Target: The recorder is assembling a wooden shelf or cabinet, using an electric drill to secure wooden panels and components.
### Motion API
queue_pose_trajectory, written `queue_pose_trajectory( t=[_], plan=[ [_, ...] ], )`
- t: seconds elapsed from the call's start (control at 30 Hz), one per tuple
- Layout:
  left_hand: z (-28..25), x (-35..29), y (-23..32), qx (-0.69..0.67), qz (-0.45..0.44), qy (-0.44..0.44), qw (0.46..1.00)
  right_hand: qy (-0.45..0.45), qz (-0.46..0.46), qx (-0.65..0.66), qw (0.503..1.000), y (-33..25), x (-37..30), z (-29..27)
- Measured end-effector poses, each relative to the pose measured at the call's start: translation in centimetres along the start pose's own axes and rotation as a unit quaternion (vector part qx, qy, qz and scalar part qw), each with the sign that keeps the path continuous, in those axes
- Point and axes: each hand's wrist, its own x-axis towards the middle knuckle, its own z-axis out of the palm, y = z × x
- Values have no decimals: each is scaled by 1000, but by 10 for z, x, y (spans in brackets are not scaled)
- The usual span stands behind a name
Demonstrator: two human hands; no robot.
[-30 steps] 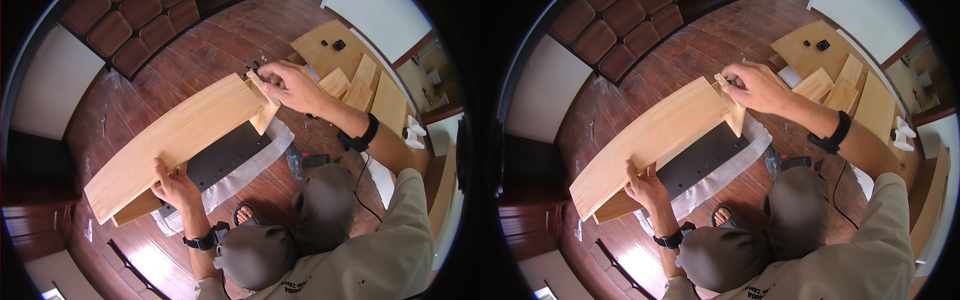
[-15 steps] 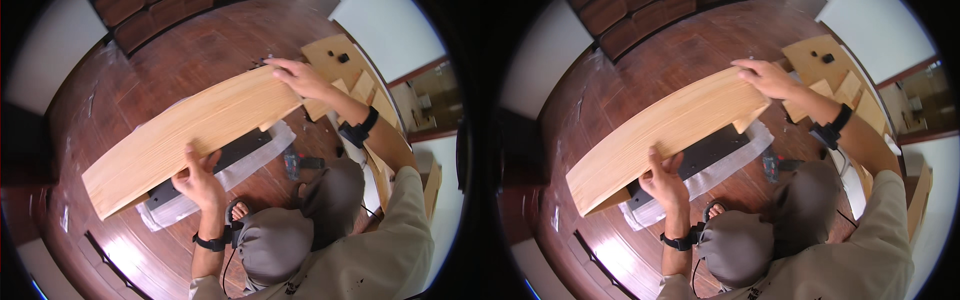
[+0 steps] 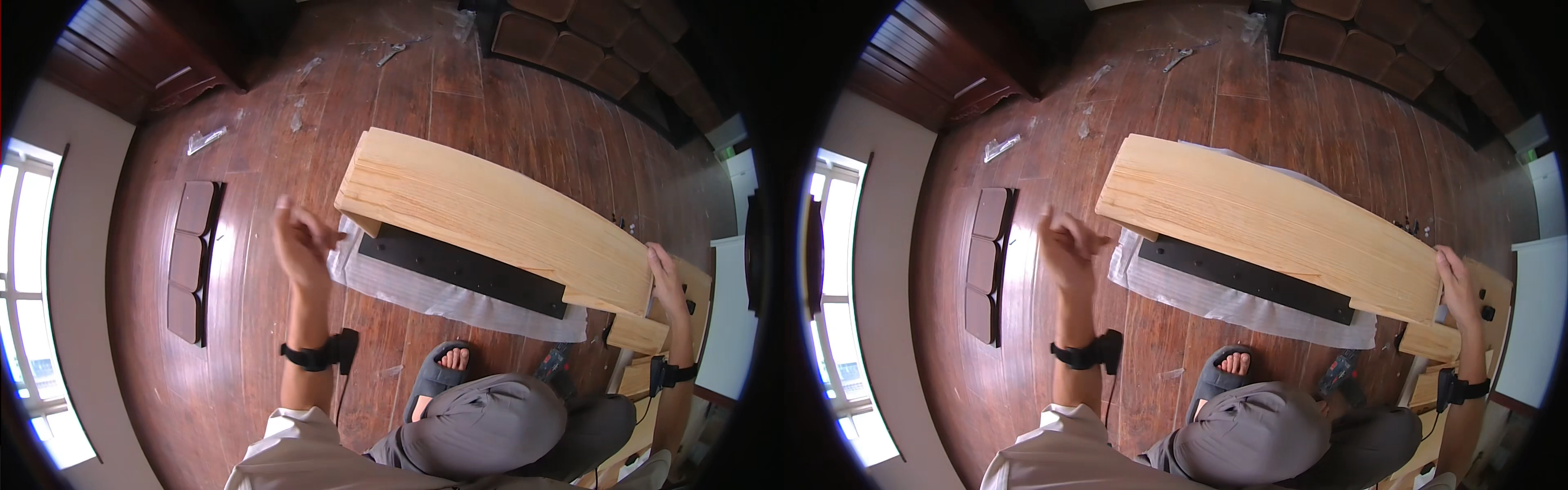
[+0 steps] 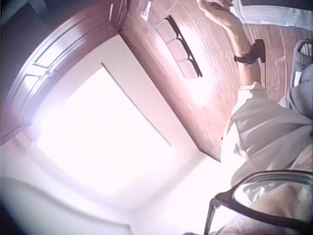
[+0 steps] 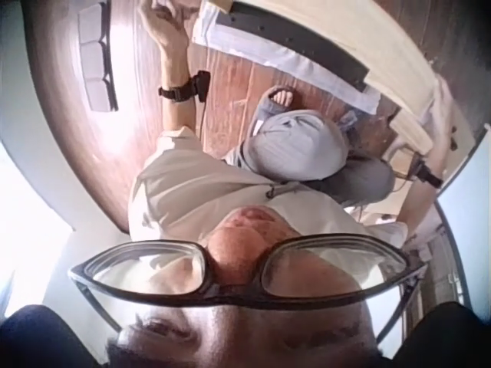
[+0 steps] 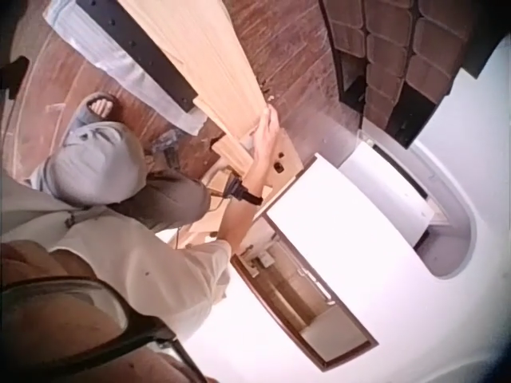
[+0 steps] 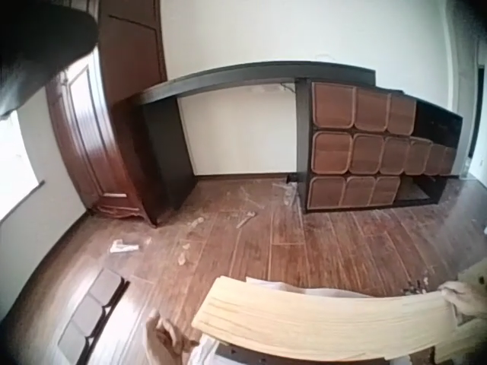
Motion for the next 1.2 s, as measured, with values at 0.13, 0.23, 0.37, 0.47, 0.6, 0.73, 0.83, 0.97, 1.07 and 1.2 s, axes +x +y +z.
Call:
queue_pose_trajectory(
  t=[0.13, 0.23, 0.37, 0.47, 0.6, 0.73, 0.83, 0.97, 1.07, 1.2],
  plan=[
    [13, 55, 68, 352, 287, -285, 844, 6, -85, -58, 995, 23, 17, -5],
    [53, 50, 61, 631, 338, -356, 601, 39, -50, -55, 996, 24, 20, -2],
    [77, 61, 51, 617, 367, -378, 584, 11, -67, -1, 998, 11, 17, 3],
    [80, 66, 52, 630, 332, -403, 575, -40, -76, -5, 996, 21, 27, -4],
    [84, 65, 56, 653, 369, -401, 526, -28, -105, 8, 994, 21, 22, 4],
    [73, 102, 60, 577, 296, -489, 584, -9, -131, 15, 991, 30, 24, 7],
    [83, 118, 43, 421, 138, -515, 733, 1, -156, -4, 988, 25, 18, 8],
    [87, 141, 41, 503, 17, -431, 749, -2, -167, -15, 986, 32, 22, 9],
    [56, 143, 8, 293, -66, -345, 889, 17, -166, -35, 985, 38, 25, 8],
    [27, 162, 5, 75, -187, -361, 910, 28, -181, -28, 983, 36, 32, 10]
  ],
)
